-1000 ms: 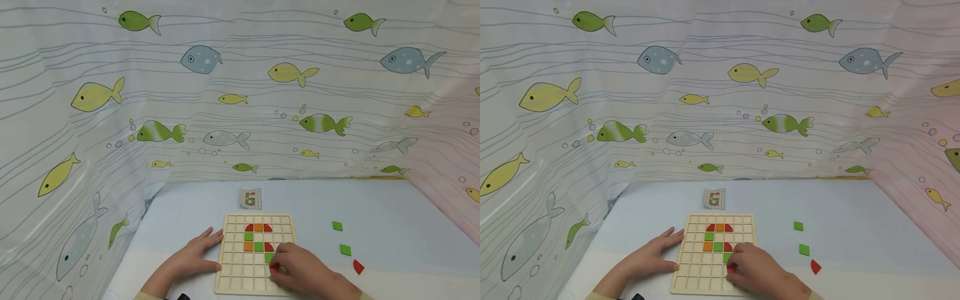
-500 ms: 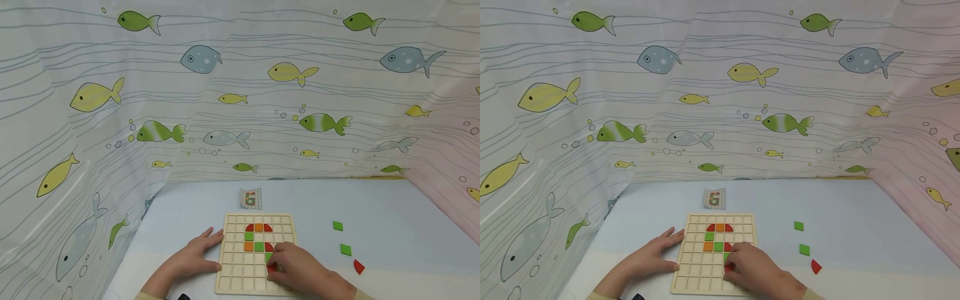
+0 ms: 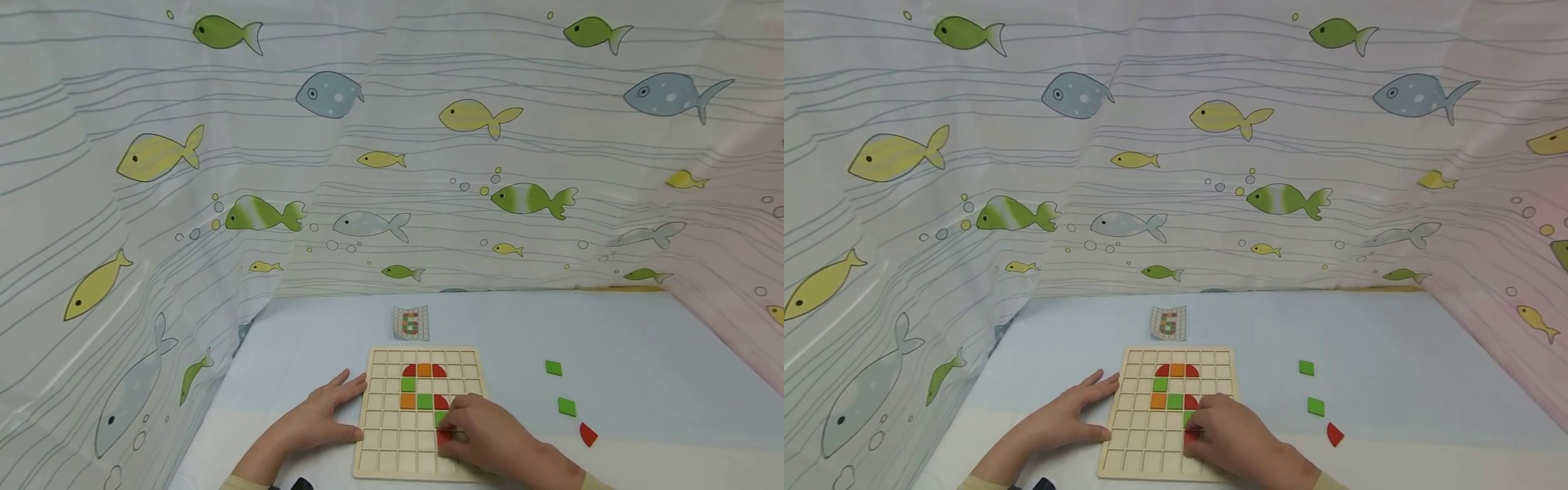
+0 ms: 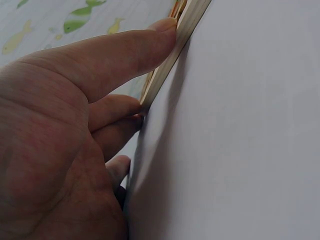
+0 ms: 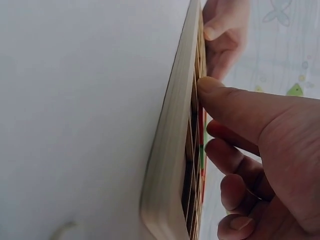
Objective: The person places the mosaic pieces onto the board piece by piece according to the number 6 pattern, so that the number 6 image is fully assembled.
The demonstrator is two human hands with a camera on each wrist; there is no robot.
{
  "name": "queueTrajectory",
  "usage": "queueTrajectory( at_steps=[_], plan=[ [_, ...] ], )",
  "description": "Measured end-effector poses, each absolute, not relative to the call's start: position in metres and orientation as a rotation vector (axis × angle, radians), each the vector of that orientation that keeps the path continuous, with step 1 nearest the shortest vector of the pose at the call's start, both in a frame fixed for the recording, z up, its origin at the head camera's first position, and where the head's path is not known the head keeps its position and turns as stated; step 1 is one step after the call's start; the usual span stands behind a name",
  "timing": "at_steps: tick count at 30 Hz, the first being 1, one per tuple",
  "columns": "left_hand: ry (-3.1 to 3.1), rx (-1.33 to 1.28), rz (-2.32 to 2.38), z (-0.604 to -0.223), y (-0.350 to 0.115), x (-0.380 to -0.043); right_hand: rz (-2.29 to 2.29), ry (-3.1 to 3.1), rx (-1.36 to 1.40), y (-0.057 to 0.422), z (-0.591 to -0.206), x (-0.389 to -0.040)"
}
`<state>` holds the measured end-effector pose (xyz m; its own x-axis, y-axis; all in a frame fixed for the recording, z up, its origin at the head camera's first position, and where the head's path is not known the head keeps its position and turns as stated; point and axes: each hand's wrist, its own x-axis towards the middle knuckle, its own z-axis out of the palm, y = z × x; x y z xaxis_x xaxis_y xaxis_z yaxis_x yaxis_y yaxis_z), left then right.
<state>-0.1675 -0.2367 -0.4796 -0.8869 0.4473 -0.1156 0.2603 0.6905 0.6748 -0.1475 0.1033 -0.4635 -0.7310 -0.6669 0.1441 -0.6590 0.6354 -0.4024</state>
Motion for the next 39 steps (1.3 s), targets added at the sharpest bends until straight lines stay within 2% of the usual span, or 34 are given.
queueTrajectory(
  at_steps=[20, 39],
  plan=[
    [2.629, 0.559, 0.978, -0.482, -0.237, -0.169, -0.729, 2.8, -1.188, 0.109, -0.466, -0.148],
    [2.632, 0.573, 0.987, -0.479, -0.237, -0.168, -0.794, 2.898, -0.898, 0.145, -0.461, -0.142]
  ],
)
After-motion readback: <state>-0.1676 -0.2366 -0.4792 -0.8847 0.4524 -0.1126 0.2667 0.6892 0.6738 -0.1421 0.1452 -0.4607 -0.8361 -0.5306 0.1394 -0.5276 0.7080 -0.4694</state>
